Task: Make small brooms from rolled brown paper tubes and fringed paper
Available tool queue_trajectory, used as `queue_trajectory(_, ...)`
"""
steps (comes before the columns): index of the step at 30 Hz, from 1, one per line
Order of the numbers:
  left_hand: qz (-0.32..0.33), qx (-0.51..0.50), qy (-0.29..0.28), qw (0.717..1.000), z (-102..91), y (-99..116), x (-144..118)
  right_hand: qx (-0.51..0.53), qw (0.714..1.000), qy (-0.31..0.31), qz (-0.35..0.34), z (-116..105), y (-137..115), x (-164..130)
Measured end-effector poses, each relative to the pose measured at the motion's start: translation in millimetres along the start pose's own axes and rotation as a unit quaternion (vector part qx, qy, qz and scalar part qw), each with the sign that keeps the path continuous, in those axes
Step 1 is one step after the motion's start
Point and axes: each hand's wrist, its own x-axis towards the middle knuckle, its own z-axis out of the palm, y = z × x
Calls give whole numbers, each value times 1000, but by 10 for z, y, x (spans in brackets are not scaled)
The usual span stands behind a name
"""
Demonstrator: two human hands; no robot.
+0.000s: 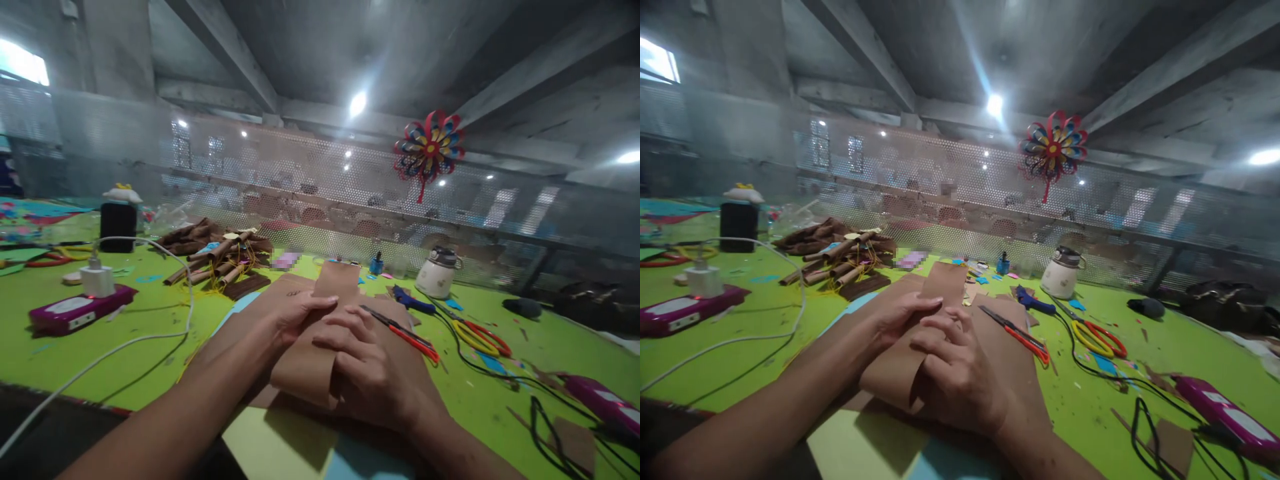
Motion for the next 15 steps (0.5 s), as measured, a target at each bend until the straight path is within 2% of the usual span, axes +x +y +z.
queue_trajectory(3,46,2,62,997,-27,-1,22,41,998,18,54,-32,1,-10)
queue_trajectory(5,76,14,111,991,-27,1,22,65,986,83,133,-64,65,-28)
queue_trajectory(7,85,34,141,986,-9,-4,17,100,946,179,250,-78,199,-60)
queue_trajectory(8,86,43,149,984,6,-13,16,132,915,210,317,-74,282,-81)
queue_trajectory(9,88,49,156,983,25,-24,17,176,881,216,382,-66,363,-103)
queue_trajectory(10,89,55,162,981,44,-38,22,227,850,192,435,-53,435,-125)
queue_trajectory(12,100,61,170,978,76,-64,36,321,800,94,498,-22,513,-157)
queue_trajectory(15,112,72,185,974,96,-87,53,386,764,-23,516,10,439,-141)
